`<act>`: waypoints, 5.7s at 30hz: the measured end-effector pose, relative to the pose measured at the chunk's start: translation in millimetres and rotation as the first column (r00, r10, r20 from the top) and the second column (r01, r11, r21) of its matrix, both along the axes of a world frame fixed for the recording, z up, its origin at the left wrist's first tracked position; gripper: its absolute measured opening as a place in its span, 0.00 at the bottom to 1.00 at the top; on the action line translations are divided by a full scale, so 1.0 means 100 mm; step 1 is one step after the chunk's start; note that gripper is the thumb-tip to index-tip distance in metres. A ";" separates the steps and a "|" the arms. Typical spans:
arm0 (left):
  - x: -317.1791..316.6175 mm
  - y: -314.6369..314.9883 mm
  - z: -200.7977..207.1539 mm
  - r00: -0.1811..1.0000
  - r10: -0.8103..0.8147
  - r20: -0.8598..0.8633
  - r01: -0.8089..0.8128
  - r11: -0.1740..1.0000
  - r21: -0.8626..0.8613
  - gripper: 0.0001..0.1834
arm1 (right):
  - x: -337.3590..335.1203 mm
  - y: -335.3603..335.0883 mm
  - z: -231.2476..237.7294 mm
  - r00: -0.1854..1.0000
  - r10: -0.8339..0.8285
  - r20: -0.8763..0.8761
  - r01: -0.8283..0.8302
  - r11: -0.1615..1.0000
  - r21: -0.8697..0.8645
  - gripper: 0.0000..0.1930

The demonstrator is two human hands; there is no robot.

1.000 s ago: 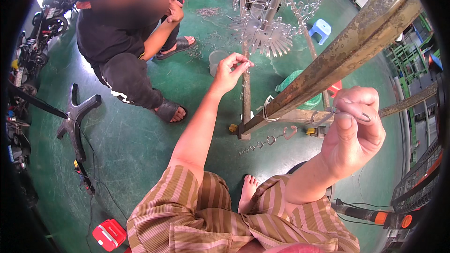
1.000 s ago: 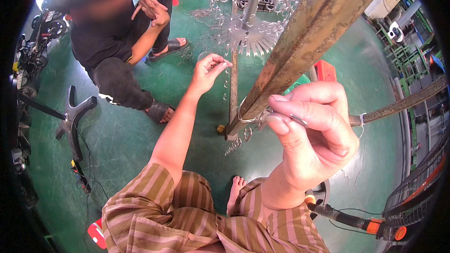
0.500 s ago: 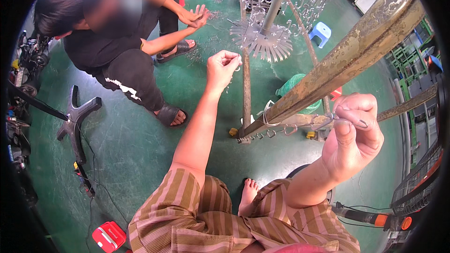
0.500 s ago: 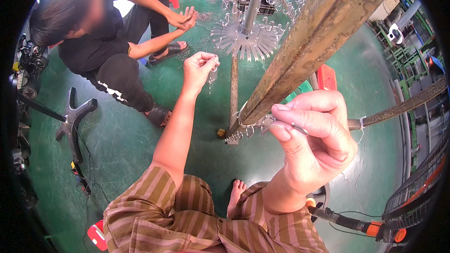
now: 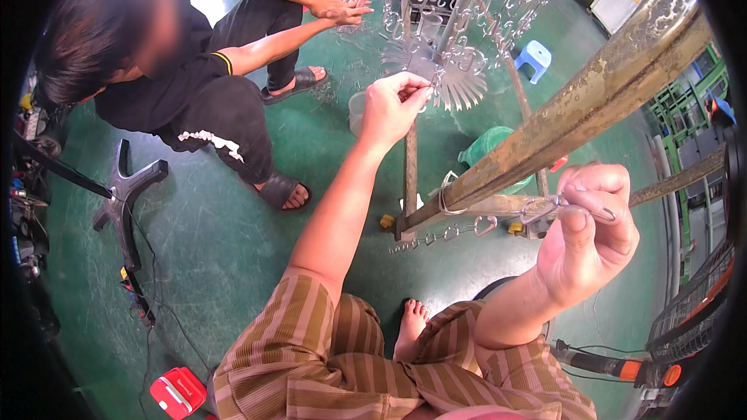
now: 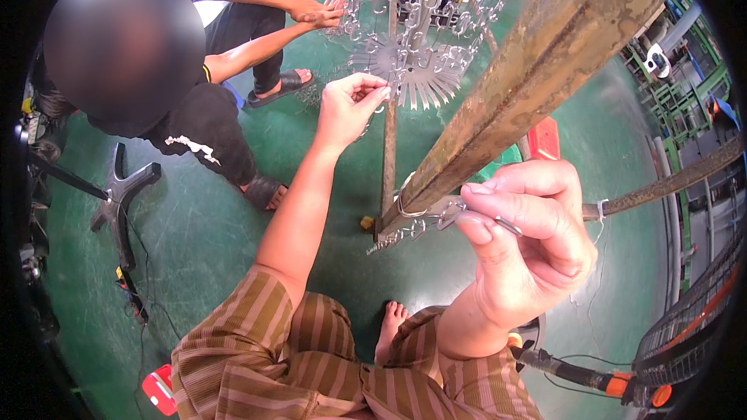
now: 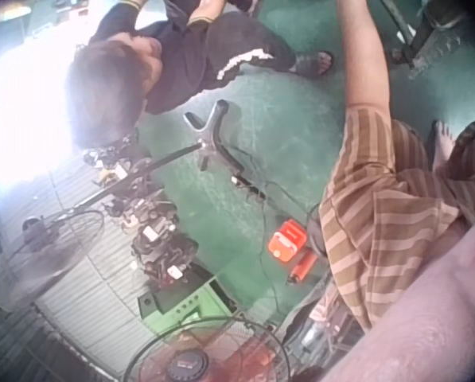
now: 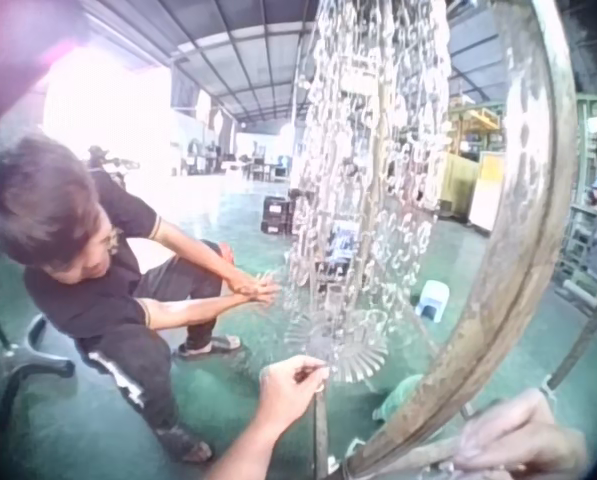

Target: The person attaches small metal hooks and chains to a circular metal fixture using their hands and occasionally a thin metal rod. The person works while squatting on the floor alongside another worker in a fabrication shop.

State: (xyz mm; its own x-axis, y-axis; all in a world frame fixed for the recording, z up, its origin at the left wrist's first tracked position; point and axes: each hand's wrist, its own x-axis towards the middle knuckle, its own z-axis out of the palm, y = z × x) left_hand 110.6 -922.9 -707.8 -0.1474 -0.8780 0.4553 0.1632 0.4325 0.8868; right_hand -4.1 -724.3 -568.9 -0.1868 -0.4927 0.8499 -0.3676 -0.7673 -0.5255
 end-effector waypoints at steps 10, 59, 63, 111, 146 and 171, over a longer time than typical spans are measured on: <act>-0.19 -0.15 0.15 0.977 0.173 0.125 -0.158 0.980 -0.120 0.05 | -0.02 0.00 0.01 1.000 -0.003 0.016 0.003 1.000 -0.001 0.10; -0.38 -0.12 0.09 0.871 0.467 0.153 -0.417 0.867 -0.271 0.03 | -0.03 0.00 0.01 1.000 -0.001 0.002 0.001 0.999 -0.033 0.10; -0.43 -0.04 0.10 0.891 0.434 0.135 -0.386 0.879 -0.280 0.04 | -0.02 0.02 0.02 1.000 -0.004 0.001 0.004 1.000 -0.028 0.10; -0.62 -0.16 -0.81 0.819 0.506 0.271 -0.488 0.862 -0.137 0.13 | -0.11 0.00 0.02 0.998 0.001 -0.067 -0.004 0.999 -0.042 0.09; 0.48 -0.39 -0.13 0.933 -0.066 -0.355 0.225 0.875 0.428 0.07 | -0.14 0.05 0.08 1.000 -0.007 0.003 0.008 0.994 -0.106 0.09; 0.83 -0.45 -0.10 0.947 0.220 -0.236 -0.141 0.941 0.308 0.11 | -0.16 0.13 0.09 1.000 0.013 0.026 -0.011 0.998 -0.063 0.09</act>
